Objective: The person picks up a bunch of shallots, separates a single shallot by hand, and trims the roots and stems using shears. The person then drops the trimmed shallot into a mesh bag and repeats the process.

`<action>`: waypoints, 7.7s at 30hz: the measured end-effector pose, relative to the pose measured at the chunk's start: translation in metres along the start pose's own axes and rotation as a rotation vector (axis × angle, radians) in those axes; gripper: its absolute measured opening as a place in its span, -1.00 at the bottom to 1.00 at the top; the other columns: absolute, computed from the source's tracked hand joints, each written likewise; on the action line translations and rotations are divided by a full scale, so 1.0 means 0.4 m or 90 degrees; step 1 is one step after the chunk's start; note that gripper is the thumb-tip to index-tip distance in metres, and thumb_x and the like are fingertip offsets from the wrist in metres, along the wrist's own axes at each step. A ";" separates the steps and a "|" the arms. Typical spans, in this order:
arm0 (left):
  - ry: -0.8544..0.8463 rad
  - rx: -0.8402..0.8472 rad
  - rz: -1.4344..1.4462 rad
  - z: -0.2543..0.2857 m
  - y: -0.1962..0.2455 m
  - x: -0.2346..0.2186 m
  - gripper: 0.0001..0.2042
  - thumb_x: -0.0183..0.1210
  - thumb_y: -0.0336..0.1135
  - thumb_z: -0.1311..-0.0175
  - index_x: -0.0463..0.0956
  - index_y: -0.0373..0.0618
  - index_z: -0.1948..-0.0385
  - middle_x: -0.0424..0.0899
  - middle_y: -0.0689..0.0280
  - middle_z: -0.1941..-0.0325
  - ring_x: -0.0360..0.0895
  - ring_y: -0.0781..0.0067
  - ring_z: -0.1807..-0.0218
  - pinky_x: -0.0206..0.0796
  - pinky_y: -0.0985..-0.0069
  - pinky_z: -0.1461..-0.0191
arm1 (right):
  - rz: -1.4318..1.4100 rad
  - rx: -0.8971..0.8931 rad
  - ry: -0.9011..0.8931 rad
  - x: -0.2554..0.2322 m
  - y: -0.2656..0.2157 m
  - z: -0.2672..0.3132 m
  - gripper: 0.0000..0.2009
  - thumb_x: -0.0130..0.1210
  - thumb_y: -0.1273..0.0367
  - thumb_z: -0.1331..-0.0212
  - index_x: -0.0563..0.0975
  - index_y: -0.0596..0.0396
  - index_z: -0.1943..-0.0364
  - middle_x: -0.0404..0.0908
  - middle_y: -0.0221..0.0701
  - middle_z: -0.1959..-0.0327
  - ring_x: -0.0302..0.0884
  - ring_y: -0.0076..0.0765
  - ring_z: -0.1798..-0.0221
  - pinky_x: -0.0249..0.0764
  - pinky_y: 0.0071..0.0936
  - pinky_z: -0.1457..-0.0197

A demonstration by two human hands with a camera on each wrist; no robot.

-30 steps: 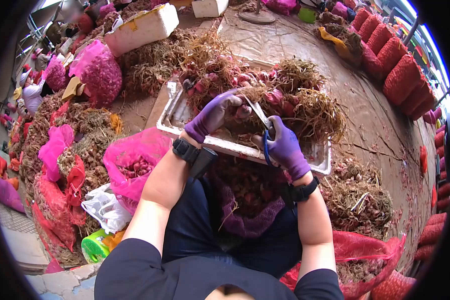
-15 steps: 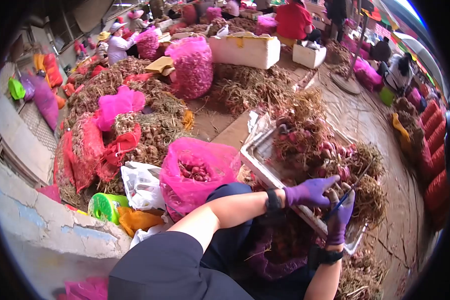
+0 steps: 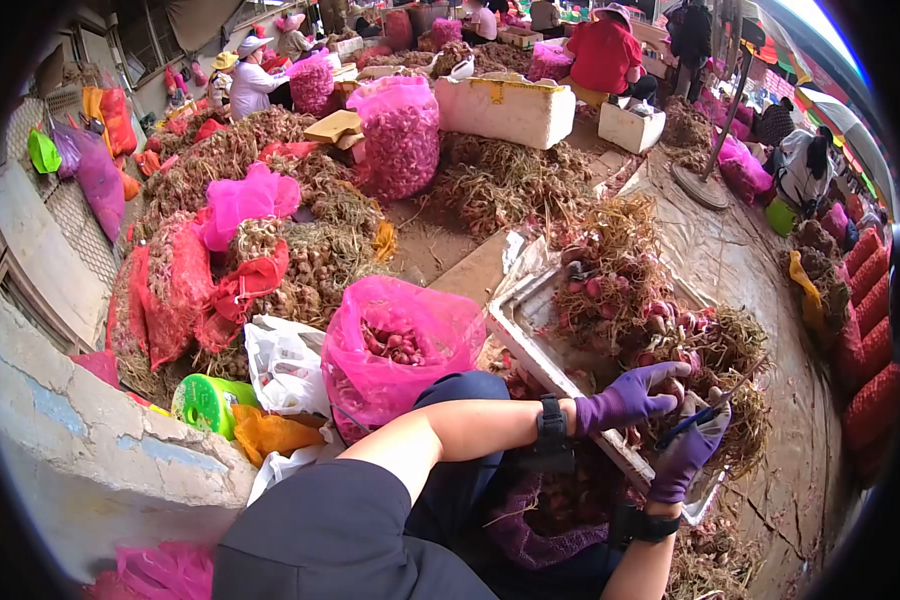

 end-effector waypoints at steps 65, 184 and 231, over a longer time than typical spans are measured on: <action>0.257 -0.151 0.194 -0.031 0.000 -0.211 -0.49 -0.14 0.28 -0.35 0.51 0.03 0.19 0.63 0.43 0.41 0.55 0.55 0.52 0.44 0.54 0.50 | -0.275 0.622 -0.415 0.130 0.097 0.178 -0.55 0.07 0.23 -0.26 0.33 0.08 -0.18 0.64 -0.18 0.22 0.66 -0.24 0.25 0.60 -0.35 0.17; -0.089 -0.154 0.001 0.008 0.023 0.008 -0.48 -0.02 -0.51 -0.24 0.22 -0.21 -0.31 0.53 0.44 0.13 0.43 0.76 0.21 0.31 0.77 0.13 | -0.233 0.161 -0.161 0.058 0.016 0.033 -0.51 0.17 0.63 -0.10 0.31 0.18 -0.15 0.53 -0.35 0.02 0.54 -0.56 0.07 0.49 -0.62 -0.02; 0.082 0.241 -0.705 0.034 0.113 0.019 -0.57 0.23 -0.36 0.02 0.47 -0.16 0.02 0.54 0.10 0.20 0.55 0.09 0.14 0.42 0.33 0.05 | 0.183 0.051 -0.013 -0.008 0.034 0.018 -0.66 0.17 0.52 -0.11 0.41 0.16 0.00 0.51 -0.53 0.41 0.45 -0.70 0.37 0.45 -0.68 0.29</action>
Point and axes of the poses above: each hand's wrist, its own z-axis away from the middle knuckle, its own x-axis out of the palm, y = z × x, the point moved 9 cm from there along -z, towards the middle knuckle
